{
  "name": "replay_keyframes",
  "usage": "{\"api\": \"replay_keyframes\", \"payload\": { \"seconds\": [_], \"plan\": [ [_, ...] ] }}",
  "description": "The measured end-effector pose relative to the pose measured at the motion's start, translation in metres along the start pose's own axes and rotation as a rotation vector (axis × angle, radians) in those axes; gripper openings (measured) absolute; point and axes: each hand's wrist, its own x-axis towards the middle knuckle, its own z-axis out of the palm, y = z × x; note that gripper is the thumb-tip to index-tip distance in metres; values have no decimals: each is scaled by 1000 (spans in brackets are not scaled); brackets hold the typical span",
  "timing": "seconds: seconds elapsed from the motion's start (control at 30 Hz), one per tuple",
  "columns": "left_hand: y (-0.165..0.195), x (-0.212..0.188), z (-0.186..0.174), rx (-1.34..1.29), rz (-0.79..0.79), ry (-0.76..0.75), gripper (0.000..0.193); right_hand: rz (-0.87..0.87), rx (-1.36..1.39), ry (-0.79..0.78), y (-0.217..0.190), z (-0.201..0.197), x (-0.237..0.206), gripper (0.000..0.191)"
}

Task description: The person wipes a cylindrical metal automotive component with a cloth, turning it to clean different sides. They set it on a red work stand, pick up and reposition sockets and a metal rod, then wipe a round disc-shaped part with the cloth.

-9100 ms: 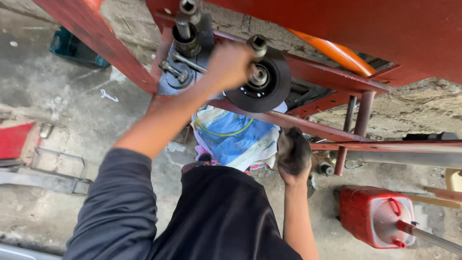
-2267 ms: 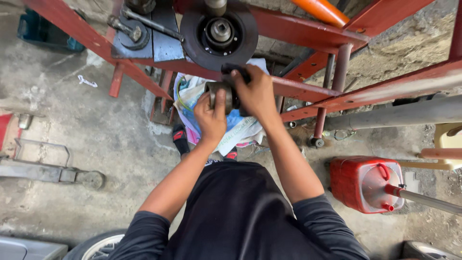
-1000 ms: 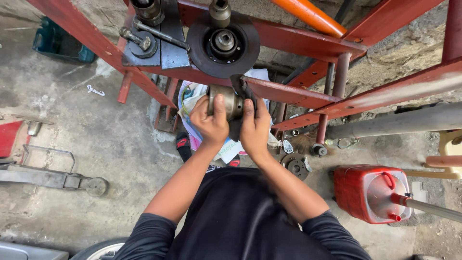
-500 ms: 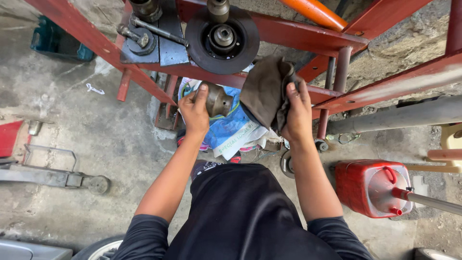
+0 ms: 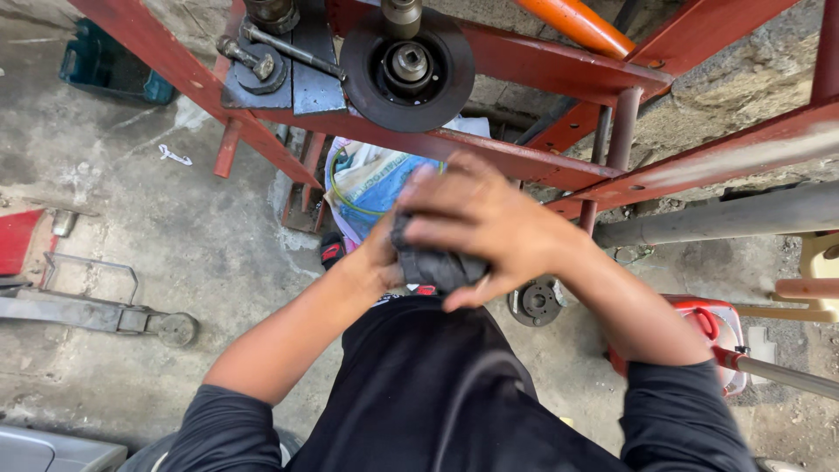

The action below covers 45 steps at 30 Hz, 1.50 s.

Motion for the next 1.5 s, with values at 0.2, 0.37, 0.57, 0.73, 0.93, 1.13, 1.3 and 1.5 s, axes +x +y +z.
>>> {"api": "replay_keyframes", "payload": {
  "seconds": [0.2, 0.37, 0.57, 0.73, 0.93, 1.13, 1.3, 1.5],
  "plan": [
    [-22, -4, 23, -110, 225, 185, 32, -68, 144, 123, -2, 17, 3, 47],
    [-14, 0, 42, 82, 450, 435, 23, 31, 30, 462, -1, 46, -8, 36],
    [-17, 15, 70, 481, 898, 586, 32, 295, 151, 1166, 2, 105, 5, 27],
    [-16, 32, 83, 1173, 1418, 443, 35, 514, 795, 1542, 31, 135, -3, 36],
    [19, 40, 60, 2064, 1471, 93, 37, 659, 1594, 1461, 61, 161, -51, 49],
    [31, 28, 43, 2242, 1236, -619, 34, 1264, 1785, 1110, 57, 188, -82, 43],
    [36, 29, 54, 2288, 931, -989, 41, 1240, 1969, 565, 62, 189, -93, 44],
    [22, 4, 25, 1846, 1226, -87, 70, 952, 1944, 1328, 74, 171, -97, 46]
  ]
}}
